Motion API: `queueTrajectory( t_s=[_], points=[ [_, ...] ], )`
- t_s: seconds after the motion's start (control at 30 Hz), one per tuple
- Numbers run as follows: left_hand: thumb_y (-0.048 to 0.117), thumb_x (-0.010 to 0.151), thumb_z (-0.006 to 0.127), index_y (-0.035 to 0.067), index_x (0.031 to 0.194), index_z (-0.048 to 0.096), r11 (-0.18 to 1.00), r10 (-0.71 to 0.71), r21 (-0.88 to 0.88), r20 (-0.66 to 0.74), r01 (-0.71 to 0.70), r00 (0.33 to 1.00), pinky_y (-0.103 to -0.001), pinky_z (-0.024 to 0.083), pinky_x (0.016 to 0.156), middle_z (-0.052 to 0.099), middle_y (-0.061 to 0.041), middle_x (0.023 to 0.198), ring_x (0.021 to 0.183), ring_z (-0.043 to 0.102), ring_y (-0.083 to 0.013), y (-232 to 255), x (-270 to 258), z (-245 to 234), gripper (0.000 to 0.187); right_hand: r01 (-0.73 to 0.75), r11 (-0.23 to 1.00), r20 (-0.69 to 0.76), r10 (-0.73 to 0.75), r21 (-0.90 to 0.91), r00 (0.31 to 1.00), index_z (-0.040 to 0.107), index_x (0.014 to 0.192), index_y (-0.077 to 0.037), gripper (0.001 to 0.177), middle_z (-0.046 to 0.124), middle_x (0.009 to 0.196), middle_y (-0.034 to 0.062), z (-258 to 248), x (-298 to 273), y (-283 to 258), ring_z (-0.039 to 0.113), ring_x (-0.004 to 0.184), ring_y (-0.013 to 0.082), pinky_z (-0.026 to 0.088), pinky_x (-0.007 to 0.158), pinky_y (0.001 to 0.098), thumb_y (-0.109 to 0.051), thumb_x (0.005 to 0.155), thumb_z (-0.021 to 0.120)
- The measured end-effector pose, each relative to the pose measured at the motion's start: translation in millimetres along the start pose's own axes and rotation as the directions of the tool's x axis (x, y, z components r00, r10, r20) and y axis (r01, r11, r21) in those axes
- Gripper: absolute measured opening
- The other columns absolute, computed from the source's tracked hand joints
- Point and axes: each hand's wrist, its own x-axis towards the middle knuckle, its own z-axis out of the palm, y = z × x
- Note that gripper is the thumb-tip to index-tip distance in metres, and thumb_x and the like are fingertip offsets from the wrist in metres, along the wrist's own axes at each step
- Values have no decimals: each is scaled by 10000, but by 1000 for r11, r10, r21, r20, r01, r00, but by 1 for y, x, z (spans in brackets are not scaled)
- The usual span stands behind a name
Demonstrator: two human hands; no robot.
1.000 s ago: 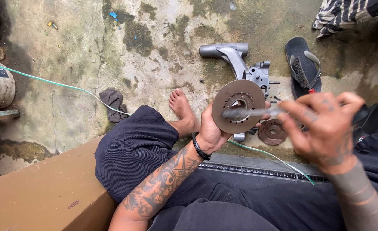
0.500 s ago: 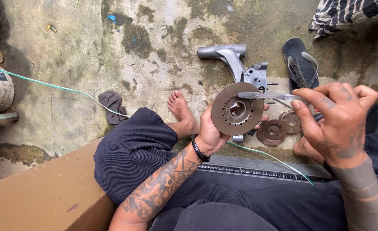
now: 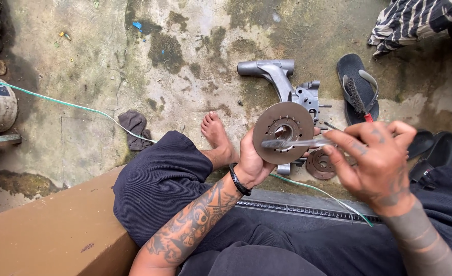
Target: Cleaning a motorcycle engine gear and casing component using a small brush and a metal scraping tool.
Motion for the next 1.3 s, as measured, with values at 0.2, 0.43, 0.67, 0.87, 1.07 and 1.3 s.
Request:
queueTrajectory(
  t_s=[0.2,0.43,0.67,0.87,1.07,1.3],
  points=[
    [374,1134,274,33,1572,398,997,43,58,30,-45,999,-551,531,1106,557,-254,1459,1314,575,-444,-2,5,7,569,-52,993,15,54,-101,998,832,1200,-101,197,666,1017,45,-5,-1,19,516,910,201,268,1019,398,-218,1068,744],
    [404,1136,288,-41,1517,431,1000,15,-21,-36,-16,999,-519,591,996,586,-303,1391,1247,627,-402,-4,0,-7,603,32,997,22,-34,67,999,819,1186,-145,254,672,890,31,2,3,-7,491,775,163,269,940,416,-257,976,730],
    [387,1137,284,44,1577,418,997,38,60,64,-42,997,-497,584,1036,599,-262,1416,1252,632,-436,0,2,9,574,-115,993,-5,115,-32,993,846,1195,-62,182,661,1054,98,-4,1,9,493,889,215,275,1010,401,-177,1063,798],
    [351,1149,302,-25,1544,408,998,-6,-65,-24,4,1000,-489,590,1017,553,-318,1431,1289,596,-422,-1,-1,2,555,-29,1000,60,29,-1,998,816,1187,-167,230,666,965,26,-3,-3,3,482,813,184,269,978,419,-281,1000,746],
    [357,1148,286,16,1577,411,999,3,46,56,-5,998,-462,591,1005,593,-329,1397,1210,657,-442,2,0,7,563,-47,997,9,48,-64,999,829,1194,-94,222,677,1003,68,-8,0,2,509,876,209,253,1034,421,-207,1034,724],
    [376,1146,286,10,1582,394,1000,2,8,22,-2,1000,-463,616,967,570,-307,1423,1208,643,-464,2,0,8,579,-85,995,47,87,-45,995,839,1200,-103,198,661,1002,56,-10,-2,12,503,852,198,268,1031,407,-198,1038,775]
  ],
)
